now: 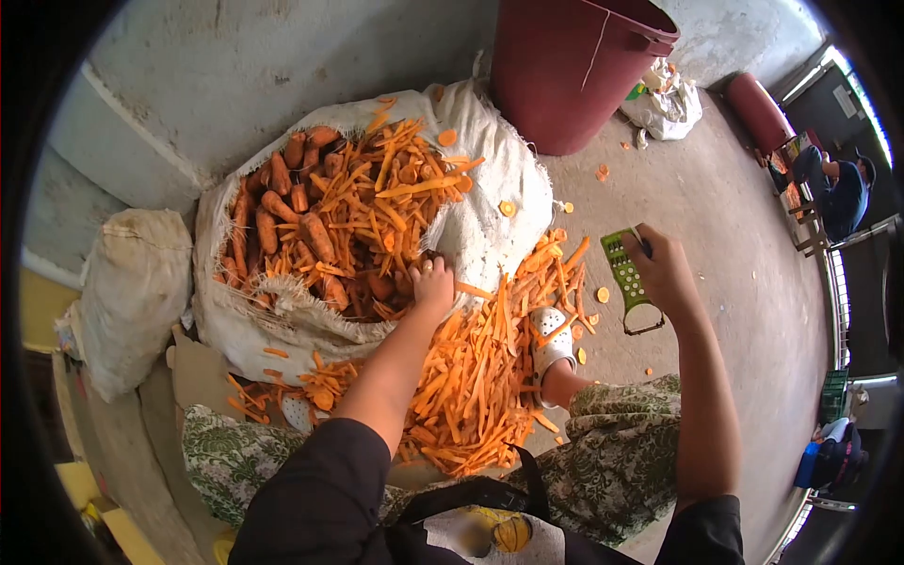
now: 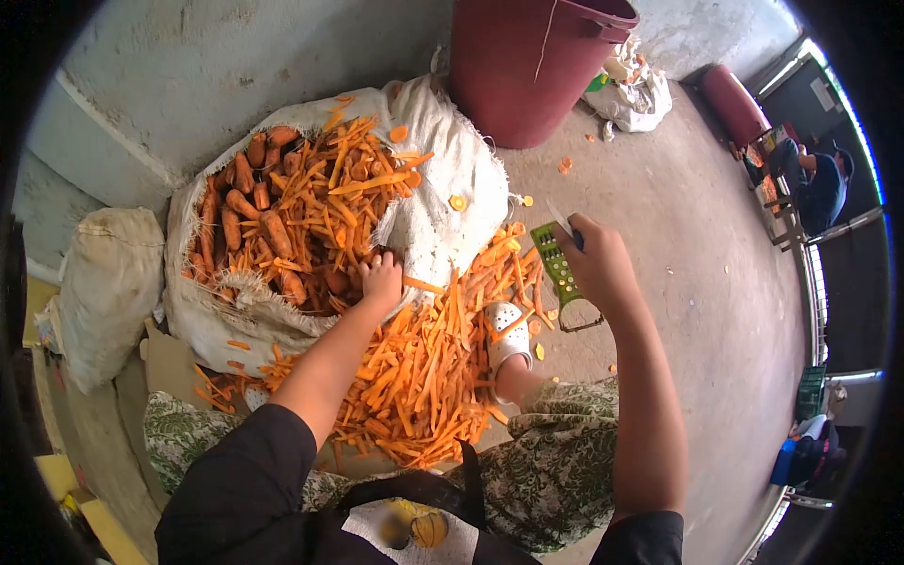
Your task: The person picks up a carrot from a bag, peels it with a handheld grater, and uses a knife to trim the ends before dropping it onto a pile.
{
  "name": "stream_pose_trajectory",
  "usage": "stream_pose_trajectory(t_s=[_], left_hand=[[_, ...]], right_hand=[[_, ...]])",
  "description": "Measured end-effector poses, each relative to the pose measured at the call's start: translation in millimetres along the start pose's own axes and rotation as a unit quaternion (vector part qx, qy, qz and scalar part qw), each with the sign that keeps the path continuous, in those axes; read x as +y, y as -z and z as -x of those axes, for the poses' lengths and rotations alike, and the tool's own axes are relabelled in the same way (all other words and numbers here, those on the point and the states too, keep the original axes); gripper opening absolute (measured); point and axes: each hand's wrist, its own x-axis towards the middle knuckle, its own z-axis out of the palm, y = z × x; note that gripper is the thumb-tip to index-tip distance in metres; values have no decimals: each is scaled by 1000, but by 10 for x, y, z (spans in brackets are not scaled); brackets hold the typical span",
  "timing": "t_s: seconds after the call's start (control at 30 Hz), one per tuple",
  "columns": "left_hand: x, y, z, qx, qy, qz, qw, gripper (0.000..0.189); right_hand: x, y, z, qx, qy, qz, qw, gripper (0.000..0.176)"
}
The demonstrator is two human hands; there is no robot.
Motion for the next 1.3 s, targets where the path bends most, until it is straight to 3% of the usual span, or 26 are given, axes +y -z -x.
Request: stream_pose_trajectory(t_s=[0.07,0.13,0.2,0.27,0.3,0.33,0.37,0.47,0.5,0.53,0.6,0.73,0.77,0.8,0.83,0.9,0.97,1.0,1.07,1.1,1.23,1.3], left_hand=[[-175,-202,34,25,15,-19,999,23],[-436,-253,68,-31,135,216,967,37],[-584,80,205,-110,240,288,920,47],[-741,183,291,-63,278,344,895,43],[-777,458,392,-82,315,535,780,42],[-804,713,497,-96,332,699,626,41],[-812,922,578,-87,331,699,628,41],[-781,1473,779,-211,125,838,488,38],[-736,1578,827,-195,99,857,466,41],[-642,1767,900,-186,92,858,470,41],[-422,2111,1038,-213,-3,880,425,44],[52,2676,1561,-219,-26,881,418,49],[69,2651,1612,-222,-26,886,406,50],[137,2841,1840,-236,-7,873,427,44],[177,2870,1955,-235,-5,884,405,42],[205,2836,2116,-229,-5,896,380,40],[199,2753,2256,-189,53,891,410,38],[178,2683,2307,-191,56,892,405,38],[117,2529,2324,-199,58,897,390,35],[162,2508,2328,-165,64,921,346,33],[145,2494,2378,-162,90,920,345,42],[124,2423,2335,-162,96,931,314,40]], right_hand=[[19,3,1,4,3,-6,1000,27],[9,14,15,17,21,-4,1000,27],[-55,36,33,34,42,-6,999,27],[-151,55,42,44,17,-11,999,28],[-184,54,35,47,24,-18,998,28],[-205,41,24,68,20,-33,997,30],[-228,41,13,90,17,-46,995,31],[-351,22,-25,104,25,-128,986,35],[-367,-22,-52,123,50,-141,981,35],[-435,-51,-59,129,59,-144,979,35],[-637,-118,-35,121,48,-231,964,35],[-1180,-161,259,121,10,-388,913,32],[-1343,-135,389,132,19,-451,882,32],[-1473,-140,500,139,27,-512,847,31],[-1558,-167,574,119,1,-560,820,31],[-1667,-224,715,109,10,-562,820,31],[-1820,-307,866,80,-1,-572,816,31],[-1862,-401,885,72,-1,-541,838,31],[-1925,-499,980,67,30,-503,861,29],[-1979,-522,1026,53,24,-528,847,27],[-1928,-715,1006,63,34,-427,901,29],[-1978,-685,1064,65,25,-431,900,27]])
